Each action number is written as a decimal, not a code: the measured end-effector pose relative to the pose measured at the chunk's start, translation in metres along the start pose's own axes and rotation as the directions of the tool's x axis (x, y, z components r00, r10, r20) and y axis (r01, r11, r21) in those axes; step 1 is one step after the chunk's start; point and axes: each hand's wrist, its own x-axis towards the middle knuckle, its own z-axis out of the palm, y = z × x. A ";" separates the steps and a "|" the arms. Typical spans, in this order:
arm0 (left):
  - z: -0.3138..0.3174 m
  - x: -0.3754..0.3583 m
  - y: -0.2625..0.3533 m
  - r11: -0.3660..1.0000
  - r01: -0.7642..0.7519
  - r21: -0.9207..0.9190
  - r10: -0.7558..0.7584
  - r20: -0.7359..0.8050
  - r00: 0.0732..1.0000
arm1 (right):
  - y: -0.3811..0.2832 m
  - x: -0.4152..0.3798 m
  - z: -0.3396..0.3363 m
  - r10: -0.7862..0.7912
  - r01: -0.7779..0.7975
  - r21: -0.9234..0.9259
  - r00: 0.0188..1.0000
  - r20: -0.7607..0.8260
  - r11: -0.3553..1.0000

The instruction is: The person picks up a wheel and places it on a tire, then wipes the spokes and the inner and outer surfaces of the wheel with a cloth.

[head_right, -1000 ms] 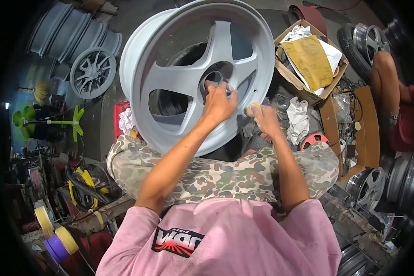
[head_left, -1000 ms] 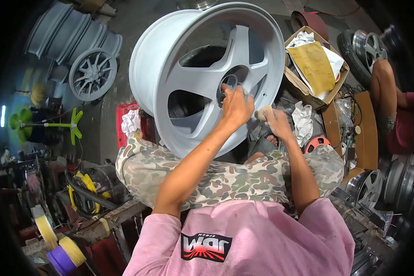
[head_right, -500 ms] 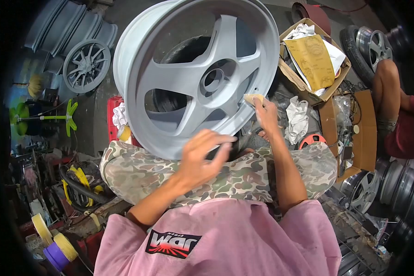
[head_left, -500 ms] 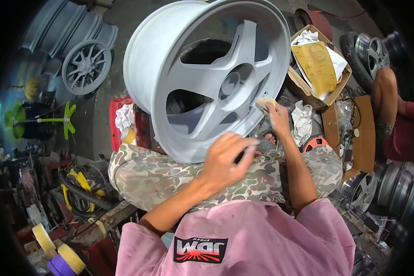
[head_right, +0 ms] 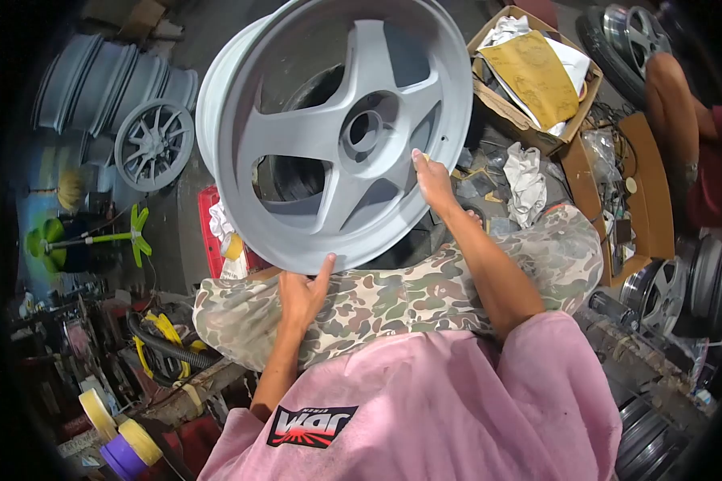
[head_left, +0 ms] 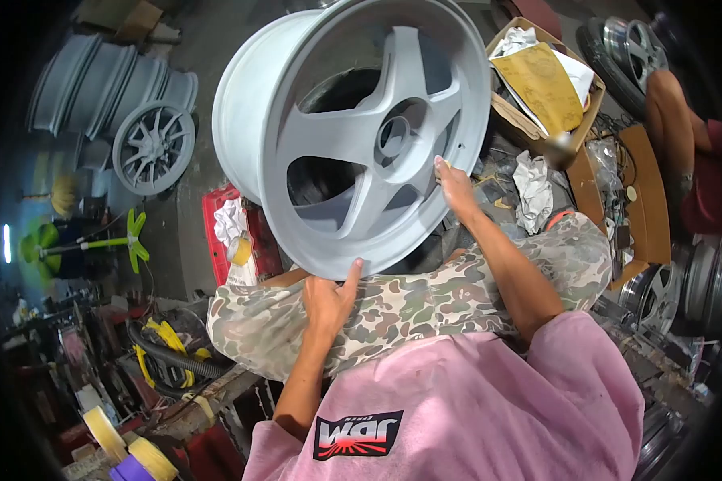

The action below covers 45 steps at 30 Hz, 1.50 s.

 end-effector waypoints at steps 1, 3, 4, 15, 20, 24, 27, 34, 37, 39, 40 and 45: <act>0.002 0.001 -0.006 1.000 -0.017 0.005 0.017 0.006 1.000 | 0.001 -0.001 -0.002 0.000 0.000 0.009 1.000 -0.017 1.000; 0.004 0.007 -0.019 0.991 -0.130 -0.021 0.126 -0.132 0.983 | 0.005 0.006 -0.002 -0.027 0.028 -0.044 0.999 0.024 0.999; 0.002 0.009 -0.019 0.990 -0.143 -0.012 0.140 -0.131 0.981 | 0.006 0.008 0.000 -0.057 0.057 -0.025 0.998 0.011 0.998; -0.159 0.130 0.063 0.878 -0.457 0.145 0.478 -0.215 0.852 | -0.053 -0.073 0.030 0.174 -0.394 0.502 0.886 0.429 0.770; -0.142 0.178 0.136 0.830 -0.397 0.393 0.549 -0.444 0.708 | -0.074 -0.093 0.036 0.047 -0.435 0.472 0.772 0.634 0.767; -0.152 0.177 0.148 0.876 -0.295 0.381 0.465 -0.509 0.725 | -0.073 -0.088 0.005 -0.029 -0.355 0.523 0.807 0.589 0.775; -0.167 0.210 0.123 0.834 -0.415 0.362 0.551 -0.568 0.611 | -0.063 -0.061 -0.020 -0.008 -0.238 0.553 0.914 0.405 0.798; -0.188 0.257 0.064 0.833 -0.160 0.530 0.487 -0.565 0.666 | -0.061 -0.056 -0.037 -0.078 -0.071 0.543 0.966 0.246 0.837; -0.194 0.261 0.053 0.845 -0.189 0.500 0.478 -0.550 0.685 | -0.075 -0.053 -0.043 -0.013 -0.154 0.511 0.951 0.308 0.846; -0.198 0.266 0.046 0.860 -0.189 0.474 0.456 -0.547 0.701 | -0.092 -0.053 -0.046 -0.028 -0.134 0.315 0.886 0.462 0.940; -0.200 0.270 0.043 0.858 -0.166 0.486 0.448 -0.551 0.704 | -0.103 -0.056 -0.042 -0.054 -0.058 0.223 0.884 0.465 0.973; -0.211 0.274 0.028 0.898 -0.176 0.403 0.381 -0.513 0.769 | -0.166 -0.027 -0.015 -0.565 0.641 -0.212 0.758 0.326 0.738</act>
